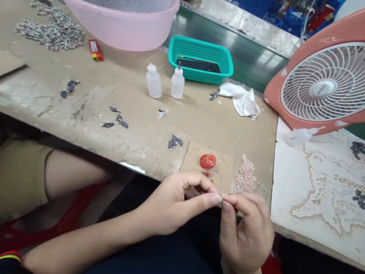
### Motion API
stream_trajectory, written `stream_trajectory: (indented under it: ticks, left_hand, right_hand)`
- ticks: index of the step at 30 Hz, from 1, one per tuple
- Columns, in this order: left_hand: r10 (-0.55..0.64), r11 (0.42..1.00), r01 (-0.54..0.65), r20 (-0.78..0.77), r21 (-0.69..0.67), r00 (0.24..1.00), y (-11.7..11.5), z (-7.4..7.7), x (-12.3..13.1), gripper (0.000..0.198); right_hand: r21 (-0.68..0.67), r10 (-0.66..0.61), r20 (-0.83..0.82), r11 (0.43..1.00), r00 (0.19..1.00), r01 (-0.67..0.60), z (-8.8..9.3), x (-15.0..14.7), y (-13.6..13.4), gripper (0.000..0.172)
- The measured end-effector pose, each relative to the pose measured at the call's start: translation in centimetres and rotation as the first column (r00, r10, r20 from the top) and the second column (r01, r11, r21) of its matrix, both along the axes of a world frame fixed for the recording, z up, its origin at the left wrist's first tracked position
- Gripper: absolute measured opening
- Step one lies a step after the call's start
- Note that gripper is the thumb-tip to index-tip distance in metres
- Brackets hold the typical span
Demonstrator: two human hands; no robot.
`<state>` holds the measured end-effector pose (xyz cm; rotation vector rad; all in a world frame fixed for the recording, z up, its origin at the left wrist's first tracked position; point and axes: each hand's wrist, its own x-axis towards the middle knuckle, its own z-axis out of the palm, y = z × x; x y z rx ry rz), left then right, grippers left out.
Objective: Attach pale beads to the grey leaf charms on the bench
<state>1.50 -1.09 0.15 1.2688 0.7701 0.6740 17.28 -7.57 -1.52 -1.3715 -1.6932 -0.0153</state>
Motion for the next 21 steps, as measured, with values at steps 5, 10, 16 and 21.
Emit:
stream_trajectory:
  ticks: [5,10,16,21]
  left_hand:
    - [0.094,0.951,-0.065,-0.083,0.302,0.992,-0.5,-0.2,-0.7,0.017]
    - [0.117,0.825,-0.018,-0.14,0.566,0.983,1.2,-1.5,-2.0,0.013]
    - [0.46,0.398,0.346,-0.511,0.85,0.726,7.4,-3.4,-6.6,0.019]
    - [0.479,0.339,0.508,-0.61,0.792,0.631,9.1,-3.4,-8.3,0.023]
  right_hand:
    - [-0.125,0.015,-0.162,0.991,0.987,-0.036,-0.1,-0.8,0.2,0.012]
    - [-0.205,0.02,-0.193,0.977,0.981,-0.06,0.0,-1.0,0.8,0.009]
    - [-0.301,-0.124,-0.246,0.952,0.961,0.045,-0.6,0.1,2.2,0.007]
    - [-0.35,-0.161,-0.167,0.932,0.973,0.095,-0.8,0.8,3.8,0.012]
